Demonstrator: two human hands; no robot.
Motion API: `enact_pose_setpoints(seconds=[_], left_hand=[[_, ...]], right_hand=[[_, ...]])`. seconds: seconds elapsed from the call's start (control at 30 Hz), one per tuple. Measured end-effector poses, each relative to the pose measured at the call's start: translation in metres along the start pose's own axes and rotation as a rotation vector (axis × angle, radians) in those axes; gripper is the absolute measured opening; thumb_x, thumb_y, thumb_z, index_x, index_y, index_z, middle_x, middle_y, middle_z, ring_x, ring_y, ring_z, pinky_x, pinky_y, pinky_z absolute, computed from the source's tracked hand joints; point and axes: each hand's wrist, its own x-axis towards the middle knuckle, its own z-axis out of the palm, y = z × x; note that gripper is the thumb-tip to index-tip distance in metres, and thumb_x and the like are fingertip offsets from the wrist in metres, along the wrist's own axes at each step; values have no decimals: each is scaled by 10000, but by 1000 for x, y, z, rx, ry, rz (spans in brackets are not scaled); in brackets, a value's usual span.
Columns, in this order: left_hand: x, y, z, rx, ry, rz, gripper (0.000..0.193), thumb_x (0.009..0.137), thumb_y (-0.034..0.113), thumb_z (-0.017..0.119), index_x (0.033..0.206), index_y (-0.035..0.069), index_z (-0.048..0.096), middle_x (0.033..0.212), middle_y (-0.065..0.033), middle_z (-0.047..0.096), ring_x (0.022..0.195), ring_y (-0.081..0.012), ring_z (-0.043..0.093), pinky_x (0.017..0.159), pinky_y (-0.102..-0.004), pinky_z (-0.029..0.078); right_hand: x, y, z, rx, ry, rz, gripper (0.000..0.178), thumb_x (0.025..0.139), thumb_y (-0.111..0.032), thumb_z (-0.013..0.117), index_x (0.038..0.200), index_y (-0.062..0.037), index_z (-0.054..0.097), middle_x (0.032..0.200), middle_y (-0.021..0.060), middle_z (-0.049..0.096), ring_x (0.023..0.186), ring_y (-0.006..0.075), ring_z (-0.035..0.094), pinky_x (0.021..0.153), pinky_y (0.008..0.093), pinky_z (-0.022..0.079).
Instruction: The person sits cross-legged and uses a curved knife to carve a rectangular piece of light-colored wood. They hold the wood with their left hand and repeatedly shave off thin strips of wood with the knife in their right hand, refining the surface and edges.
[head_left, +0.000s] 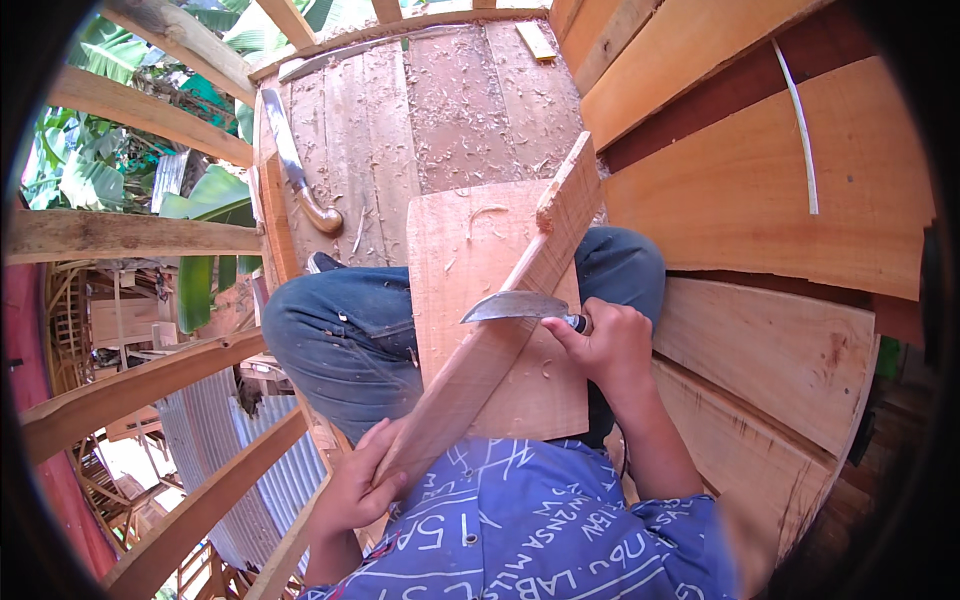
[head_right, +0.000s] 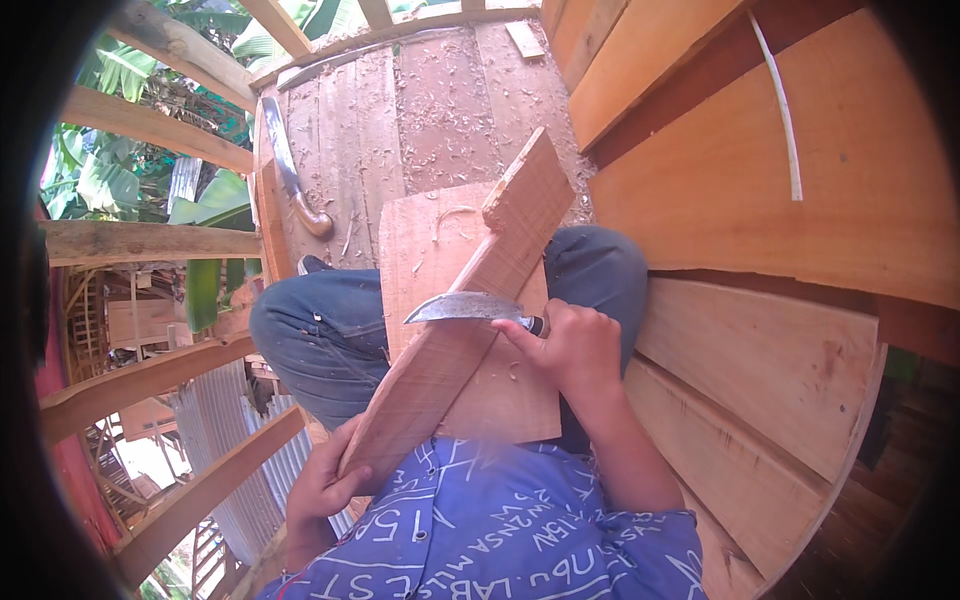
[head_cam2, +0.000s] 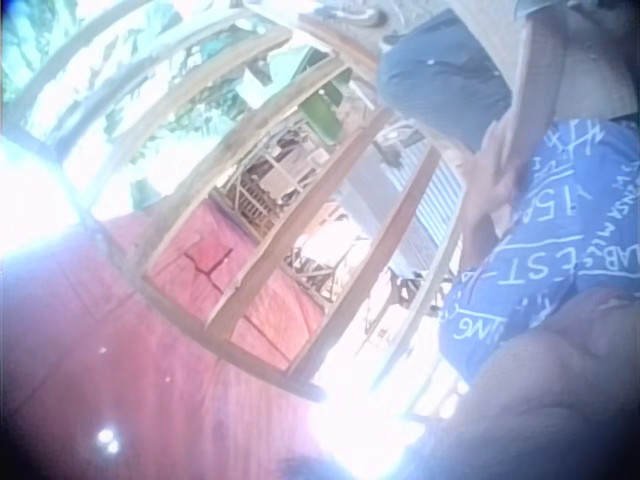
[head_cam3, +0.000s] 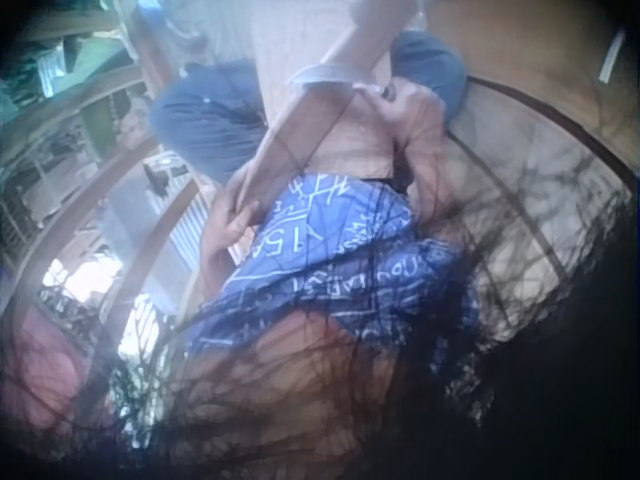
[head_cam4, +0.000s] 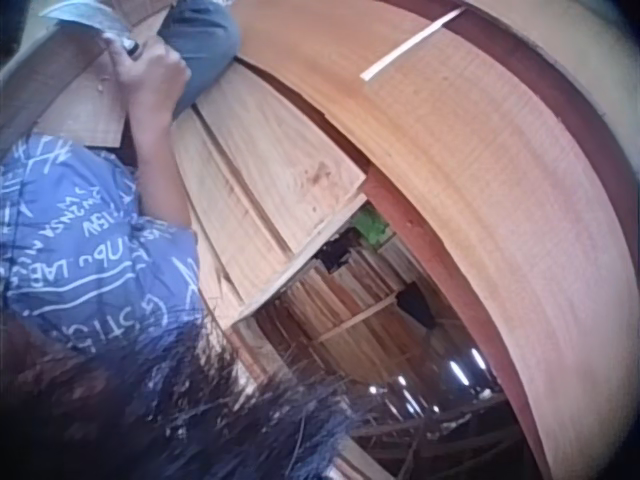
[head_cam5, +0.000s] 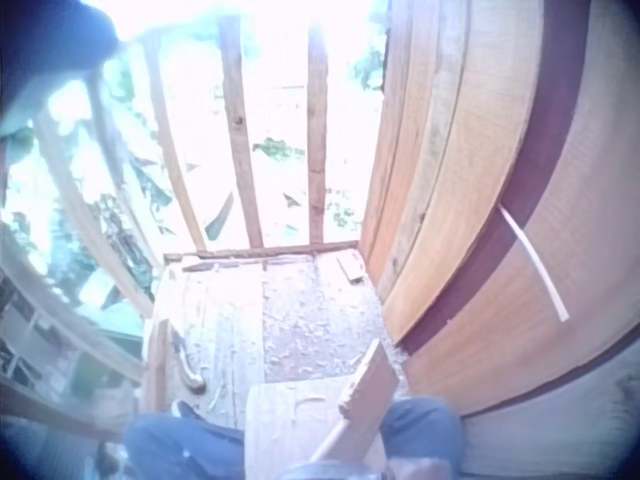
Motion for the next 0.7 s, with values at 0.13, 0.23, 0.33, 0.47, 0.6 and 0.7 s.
enact_pose_setpoints(seconds=[0.13, 0.23, 0.33, 0.47, 0.6, 0.7], left_hand=[[0, 13, 5, 146, -8, 40, 649, 819, 84, 633, 1415, -51, 416, 1294, -250, 580, 1239, -383, 551, 1082, -411, 356], [2, 18, 6, 184, -25, 58, 660, 792, 69, 636, 1405, -49, 423, 1275, -260, 584, 1222, -429, 553, 1138, -464, 290], [-1, 21, 9, 173, -36, 59, 664, 773, 58, 634, 1397, -46, 430, 1268, -253, 590, 1213, -434, 556, 1173, -526, 223], [1, 21, 9, 162, -25, 44, 662, 765, 51, 623, 1392, -43, 435, 1280, -234, 591, 1217, -419, 556, 1179, -572, 196], [1, 24, 13, 160, 15, 70, 644, 792, 23, 583, 1420, 15, 441, 1285, -219, 601, 1153, -389, 604, 1170, -581, 191], [0, 27, 15, 172, 18, 60, 646, 788, 17, 586, 1419, 23, 448, 1289, -214, 601, 1149, -388, 608, 1173, -584, 177]], right_hand=[[0, 6, -7, -83, 48, -8, 729, 732, -765, 638, 558, -63, 555, 486, 114, 555, 491, 305, 619, 477, 400, 486], [0, 13, -8, -58, 88, 19, 734, 732, -757, 645, 536, -61, 522, 485, 124, 543, 486, 322, 604, 473, 411, 478], [15, 31, -12, -74, 156, 93, 740, 732, -751, 651, 532, -53, 509, 488, 135, 533, 484, 338, 591, 466, 421, 465], [20, 33, -12, -50, 148, 91, 760, 751, -739, 642, 561, -16, 501, 533, 196, 515, 537, 401, 567, 480, 451, 428], [31, 44, -4, -30, 196, 76, 754, 765, -726, 640, 568, -11, 499, 536, 202, 504, 540, 409, 560, 482, 455, 421], [40, 59, -5, -84, 261, 77, 762, 759, -752, 625, 540, -32, 508, 509, 165, 526, 520, 373, 583, 490, 445, 454]])
